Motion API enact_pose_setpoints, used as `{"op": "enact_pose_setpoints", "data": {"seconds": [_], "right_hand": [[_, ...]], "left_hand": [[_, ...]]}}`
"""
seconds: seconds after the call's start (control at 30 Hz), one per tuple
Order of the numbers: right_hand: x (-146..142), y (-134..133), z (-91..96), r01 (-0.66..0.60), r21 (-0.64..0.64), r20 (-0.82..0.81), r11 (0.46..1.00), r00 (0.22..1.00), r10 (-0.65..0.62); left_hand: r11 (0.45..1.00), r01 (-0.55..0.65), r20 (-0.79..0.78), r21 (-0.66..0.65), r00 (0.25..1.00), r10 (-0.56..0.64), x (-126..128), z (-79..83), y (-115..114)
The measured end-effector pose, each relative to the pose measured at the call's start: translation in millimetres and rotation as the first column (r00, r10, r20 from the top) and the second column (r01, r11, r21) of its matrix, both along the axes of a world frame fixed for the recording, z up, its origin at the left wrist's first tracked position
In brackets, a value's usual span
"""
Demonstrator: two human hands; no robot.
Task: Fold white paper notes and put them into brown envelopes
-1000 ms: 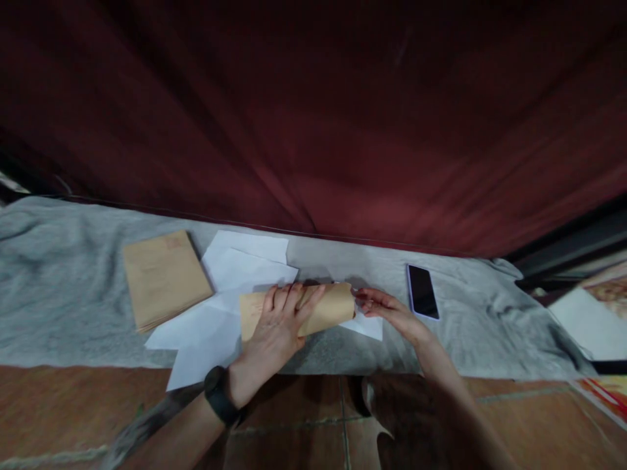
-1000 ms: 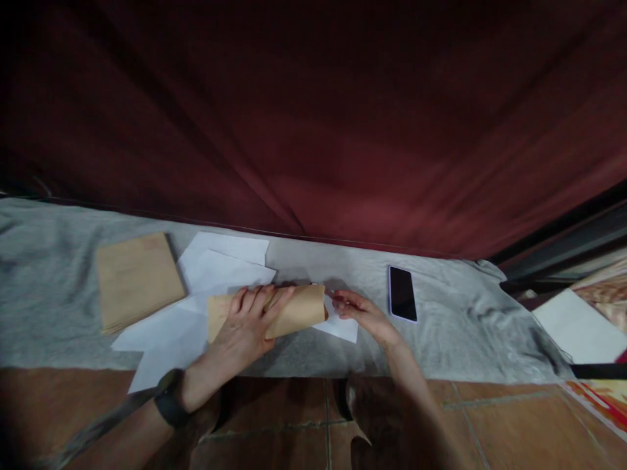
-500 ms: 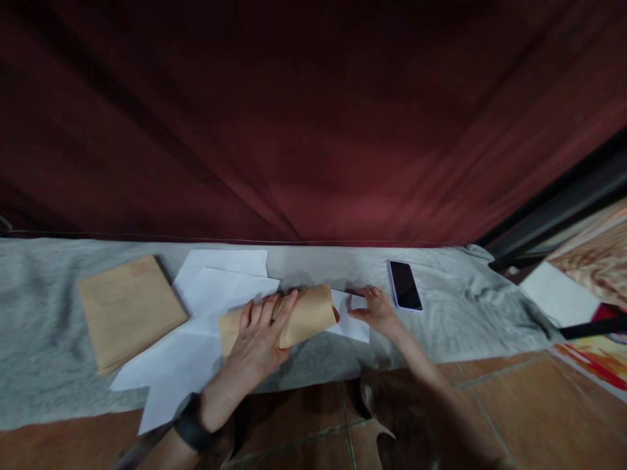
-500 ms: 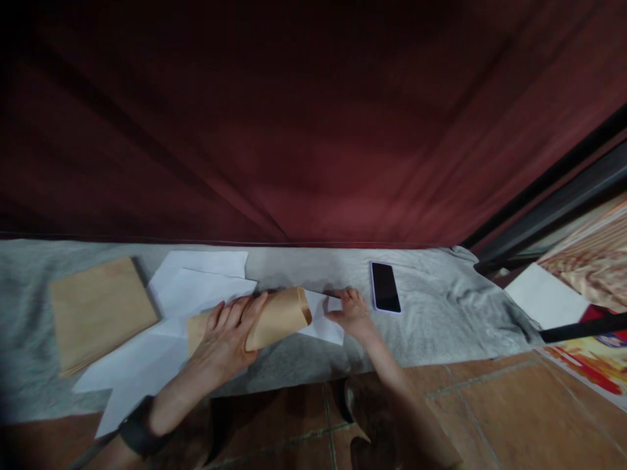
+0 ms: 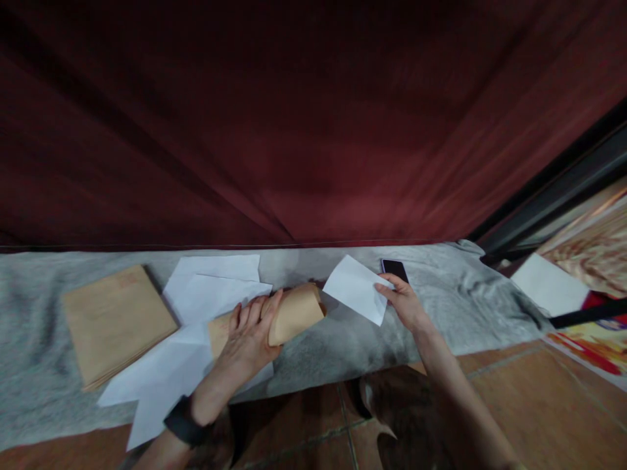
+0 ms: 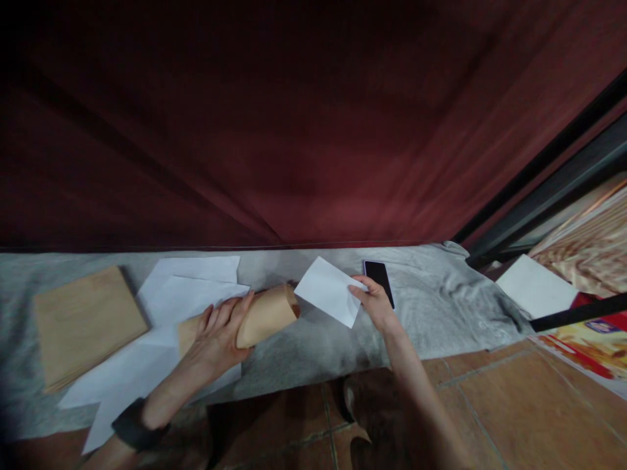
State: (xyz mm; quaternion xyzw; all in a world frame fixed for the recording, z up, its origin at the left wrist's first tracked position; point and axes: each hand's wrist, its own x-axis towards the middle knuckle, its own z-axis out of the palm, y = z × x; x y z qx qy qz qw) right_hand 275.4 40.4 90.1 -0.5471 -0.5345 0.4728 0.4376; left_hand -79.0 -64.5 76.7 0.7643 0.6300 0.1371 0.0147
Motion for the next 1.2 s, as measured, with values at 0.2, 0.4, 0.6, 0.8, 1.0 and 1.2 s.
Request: {"op": "enact_pose_setpoints", "data": {"seconds": [0.2, 0.4, 0.6, 0.8, 1.0, 1.2], "right_hand": [[-6, 0, -6.3, -0.118, 0.046, 0.112, 0.992, 0.987, 0.112], [0, 1, -6.7, -0.27, -0.051, 0.165, 0.962, 0.947, 0.275], [1, 0, -10.4, -0.366, -0.162, 0.12, 0.916, 0.914, 0.387], [-3, -2, -7.9, -0.378, -0.205, 0.119, 0.903, 0.906, 0.407], [-23, -6, -6.3, -0.353, -0.175, 0.019, 0.919, 0.932, 0.362], [-30, -8, -6.8, -0.134, -0.248, -0.212, 0.959, 0.974, 0.081]], "left_hand": [[0.999, 0.039, 0.006, 0.033, 0.999, -0.039, 1, -0.6, 3], [0.996, 0.078, -0.035, 0.051, 0.996, -0.077, 2, -1.1, 3], [0.986, 0.149, -0.057, 0.076, 0.988, -0.145, 2, -1.7, 2], [0.982, 0.171, -0.071, 0.08, 0.984, -0.165, 4, -0.7, 2], [0.98, 0.183, -0.058, 0.081, 0.982, -0.179, 9, 1.5, 3], [0.987, 0.135, -0.031, 0.086, 0.991, -0.133, 7, 2.6, 5]]}}
